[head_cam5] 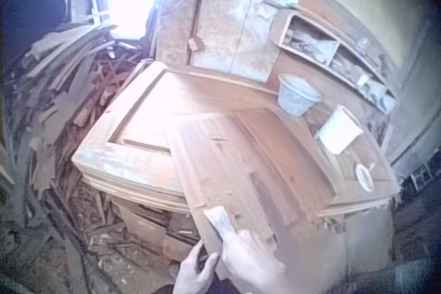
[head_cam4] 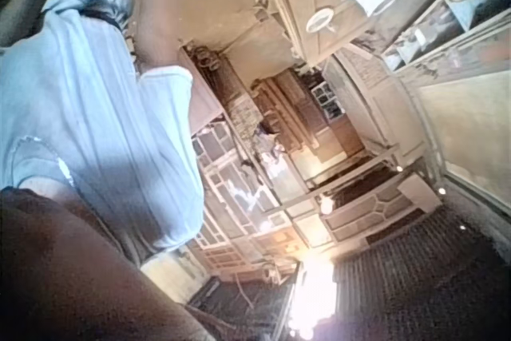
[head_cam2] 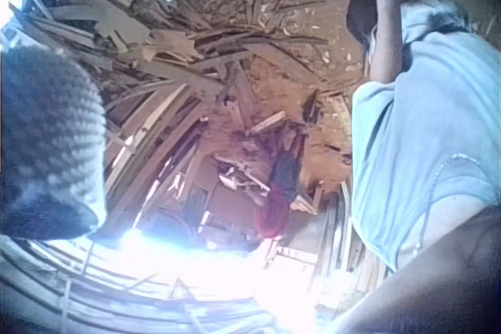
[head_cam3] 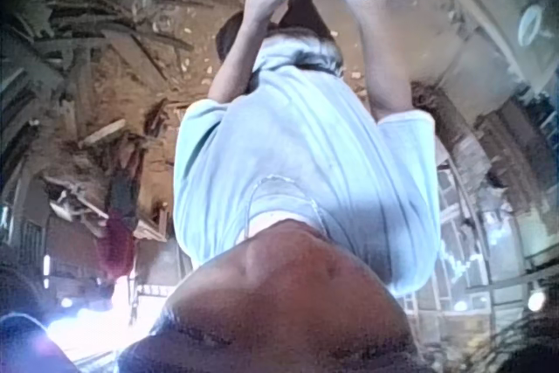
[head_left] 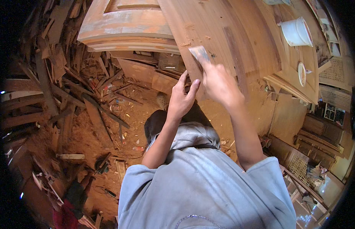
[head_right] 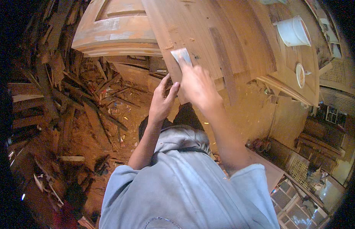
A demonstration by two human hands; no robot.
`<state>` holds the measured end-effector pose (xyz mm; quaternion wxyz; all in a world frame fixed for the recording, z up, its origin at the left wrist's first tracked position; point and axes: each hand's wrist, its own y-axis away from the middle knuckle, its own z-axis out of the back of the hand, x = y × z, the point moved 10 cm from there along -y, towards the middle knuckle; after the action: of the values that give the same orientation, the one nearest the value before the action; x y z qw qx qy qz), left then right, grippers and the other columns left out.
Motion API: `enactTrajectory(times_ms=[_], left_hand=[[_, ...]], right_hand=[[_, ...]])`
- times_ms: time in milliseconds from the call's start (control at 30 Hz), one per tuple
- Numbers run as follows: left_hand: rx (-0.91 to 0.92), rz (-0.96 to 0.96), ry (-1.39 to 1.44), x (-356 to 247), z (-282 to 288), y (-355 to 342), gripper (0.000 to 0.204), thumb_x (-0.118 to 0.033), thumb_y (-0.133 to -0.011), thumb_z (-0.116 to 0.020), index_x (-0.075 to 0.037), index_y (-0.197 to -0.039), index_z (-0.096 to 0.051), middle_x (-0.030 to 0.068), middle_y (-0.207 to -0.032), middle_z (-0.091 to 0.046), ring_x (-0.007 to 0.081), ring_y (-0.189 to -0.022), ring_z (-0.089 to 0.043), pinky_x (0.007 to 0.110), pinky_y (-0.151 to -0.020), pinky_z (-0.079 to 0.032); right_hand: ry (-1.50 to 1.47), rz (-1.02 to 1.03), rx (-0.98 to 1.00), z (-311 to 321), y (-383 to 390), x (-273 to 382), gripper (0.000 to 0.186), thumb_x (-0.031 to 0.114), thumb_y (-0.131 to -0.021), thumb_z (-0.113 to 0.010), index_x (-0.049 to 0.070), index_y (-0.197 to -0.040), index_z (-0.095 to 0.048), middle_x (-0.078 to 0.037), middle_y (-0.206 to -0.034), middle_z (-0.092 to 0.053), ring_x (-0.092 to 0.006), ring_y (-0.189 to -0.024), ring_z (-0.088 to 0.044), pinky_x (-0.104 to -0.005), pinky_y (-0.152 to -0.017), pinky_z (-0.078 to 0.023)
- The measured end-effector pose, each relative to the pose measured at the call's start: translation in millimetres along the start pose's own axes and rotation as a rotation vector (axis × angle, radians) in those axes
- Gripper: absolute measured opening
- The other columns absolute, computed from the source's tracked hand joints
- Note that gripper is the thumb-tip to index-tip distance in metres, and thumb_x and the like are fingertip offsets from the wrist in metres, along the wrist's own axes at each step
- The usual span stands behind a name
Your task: The person applies adhesive to holes in a wooden panel, scrapes the surface with a putty knife, and then sands the panel using a small sanding block.
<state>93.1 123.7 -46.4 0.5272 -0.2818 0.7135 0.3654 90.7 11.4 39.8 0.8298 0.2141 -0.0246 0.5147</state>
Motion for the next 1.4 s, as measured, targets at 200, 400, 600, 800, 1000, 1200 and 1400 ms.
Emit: enactTrajectory(times_ms=[200, 400, 600, 800, 1000, 1200, 1400], left_hand=[[-0.067, -0.051, -0.159, -20, 15, 8, 0.058, -0.020, -0.096, -0.059, 0.007, -0.142, -0.036, 0.0246, -0.129, -0.058, 0.0325, -0.118, -0.059, 0.038, -0.102, -0.044], [0.009, -0.286, -0.511, -68, 6, 12, 0.058, -0.020, -0.094, -0.060, 0.004, -0.142, -0.038, 0.0253, -0.146, -0.040, 0.0394, -0.135, -0.041, 0.042, -0.111, -0.035], [-0.048, -0.314, -0.535, -84, -9, -16, 0.056, -0.013, -0.093, -0.061, 0.003, -0.142, -0.040, 0.0245, -0.147, -0.040, 0.0378, -0.135, -0.042, 0.041, -0.112, -0.033], [-0.314, -0.101, -0.274, -54, 20, -11, 0.049, -0.014, -0.098, -0.055, 0.002, -0.142, -0.042, 0.0198, -0.142, -0.048, 0.0285, -0.133, -0.044, 0.038, -0.112, -0.033], [-0.558, 0.049, -0.143, -12, 56, 40, 0.043, -0.018, -0.099, -0.053, 0.001, -0.138, -0.047, 0.0164, -0.139, -0.051, 0.0262, -0.131, -0.048, 0.037, -0.112, -0.034], [-0.581, 0.071, -0.068, 8, 55, 61, 0.041, -0.018, -0.100, -0.052, 0.002, -0.136, -0.049, 0.0156, -0.136, -0.053, 0.0243, -0.128, -0.050, 0.036, -0.110, -0.036], [-0.500, 0.050, -0.049, 0, 57, 54, 0.039, -0.018, -0.100, -0.052, 0.002, -0.134, -0.051, 0.0151, -0.134, -0.055, 0.0227, -0.126, -0.051, 0.033, -0.109, -0.036]], right_hand=[[-0.292, 0.030, -0.066, 31, 3, -23, 0.045, 0.016, -0.095, -0.049, 0.007, -0.139, -0.049, -0.030, -0.110, -0.063, -0.0451, -0.101, -0.062, -0.0509, -0.089, -0.050], [-0.495, -0.089, -0.382, 49, 66, -124, 0.049, 0.014, -0.094, -0.056, 0.003, -0.141, -0.046, -0.026, -0.126, -0.060, -0.0365, -0.118, -0.060, -0.0425, -0.099, -0.047], [-0.366, -0.013, -0.339, 66, 35, -132, 0.043, 0.010, -0.096, -0.052, 0.008, -0.139, -0.052, -0.019, -0.130, -0.061, -0.0322, -0.121, -0.058, -0.0393, -0.103, -0.044], [0.010, -0.055, -0.055, 68, -107, -78, 0.035, 0.015, -0.094, -0.048, 0.012, -0.126, -0.061, -0.024, -0.119, -0.062, -0.0433, -0.109, -0.061, -0.0537, -0.090, -0.049], [0.048, 0.043, 0.006, 87, -187, -66, 0.035, 0.014, -0.093, -0.046, 0.005, -0.122, -0.062, -0.025, -0.122, -0.062, -0.0431, -0.114, -0.059, -0.0526, -0.097, -0.047], [0.081, 0.028, -0.015, 83, -176, -65, 0.034, 0.012, -0.092, -0.045, 0.003, -0.120, -0.063, -0.024, -0.128, -0.059, -0.0405, -0.120, -0.057, -0.0504, -0.099, -0.047], [0.113, 0.025, 0.049, 76, -161, -61, 0.035, 0.006, -0.088, -0.049, 0.001, -0.121, -0.061, -0.024, -0.128, -0.059, -0.0415, -0.121, -0.055, -0.0501, -0.100, -0.047]])
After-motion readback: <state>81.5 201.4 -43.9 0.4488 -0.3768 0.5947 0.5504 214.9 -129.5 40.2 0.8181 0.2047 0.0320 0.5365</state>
